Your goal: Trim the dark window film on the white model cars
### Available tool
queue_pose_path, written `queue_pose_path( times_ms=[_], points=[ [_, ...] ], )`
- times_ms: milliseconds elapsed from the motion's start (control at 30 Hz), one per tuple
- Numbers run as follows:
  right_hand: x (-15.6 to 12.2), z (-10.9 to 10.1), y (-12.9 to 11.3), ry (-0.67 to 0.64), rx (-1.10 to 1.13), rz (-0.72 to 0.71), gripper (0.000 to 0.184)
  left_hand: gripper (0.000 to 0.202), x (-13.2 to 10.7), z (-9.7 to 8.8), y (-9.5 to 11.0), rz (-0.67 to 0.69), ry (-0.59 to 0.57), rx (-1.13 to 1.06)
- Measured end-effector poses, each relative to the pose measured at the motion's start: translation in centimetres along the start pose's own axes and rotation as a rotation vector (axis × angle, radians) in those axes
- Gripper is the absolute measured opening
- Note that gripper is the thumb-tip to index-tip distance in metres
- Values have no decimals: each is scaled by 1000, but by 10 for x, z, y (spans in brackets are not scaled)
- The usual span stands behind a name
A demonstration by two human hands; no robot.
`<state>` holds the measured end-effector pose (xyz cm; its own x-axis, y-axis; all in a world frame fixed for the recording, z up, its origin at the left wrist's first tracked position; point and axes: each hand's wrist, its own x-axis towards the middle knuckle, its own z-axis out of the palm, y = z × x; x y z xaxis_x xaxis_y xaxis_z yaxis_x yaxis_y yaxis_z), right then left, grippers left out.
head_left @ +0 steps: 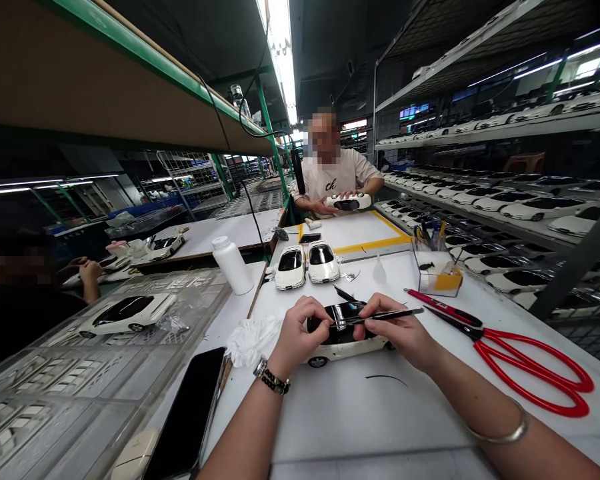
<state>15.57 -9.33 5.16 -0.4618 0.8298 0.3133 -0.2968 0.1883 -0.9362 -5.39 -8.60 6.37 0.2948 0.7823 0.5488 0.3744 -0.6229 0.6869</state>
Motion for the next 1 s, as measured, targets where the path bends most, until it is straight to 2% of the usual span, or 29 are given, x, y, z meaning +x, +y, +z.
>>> queue_pose_path(
  times_ms=[133,233,300,367,500,633,867,1000],
  points=[
    [-2,-10,-5,87,72,-99,13,10,1,-9,-9,-19,116,19],
    [-4,-18,-10,142,129,-164,10,14,1,-17,-14,-63,199,-50],
    [-5,-19,-11,119,115,-143,10,27,1,-17,-13,-70,173,-103],
    [-5,-17,-10,80,86,-107,11,36,1,-13,-10,-63,99,-132],
    [-6,-12,-6,34,26,-60,14,23,0,-6,-2,-55,-14,-124],
    [-5,-10,-4,-19,-41,-27,17,18,0,-6,0,-47,-85,-156],
    [-5,-6,-10,-36,-118,21,19,13,0,-7,0,-56,-85,-148],
    [-6,-3,-10,-17,-148,35,20,11,-1,-4,0,-61,-45,-113]
  ],
)
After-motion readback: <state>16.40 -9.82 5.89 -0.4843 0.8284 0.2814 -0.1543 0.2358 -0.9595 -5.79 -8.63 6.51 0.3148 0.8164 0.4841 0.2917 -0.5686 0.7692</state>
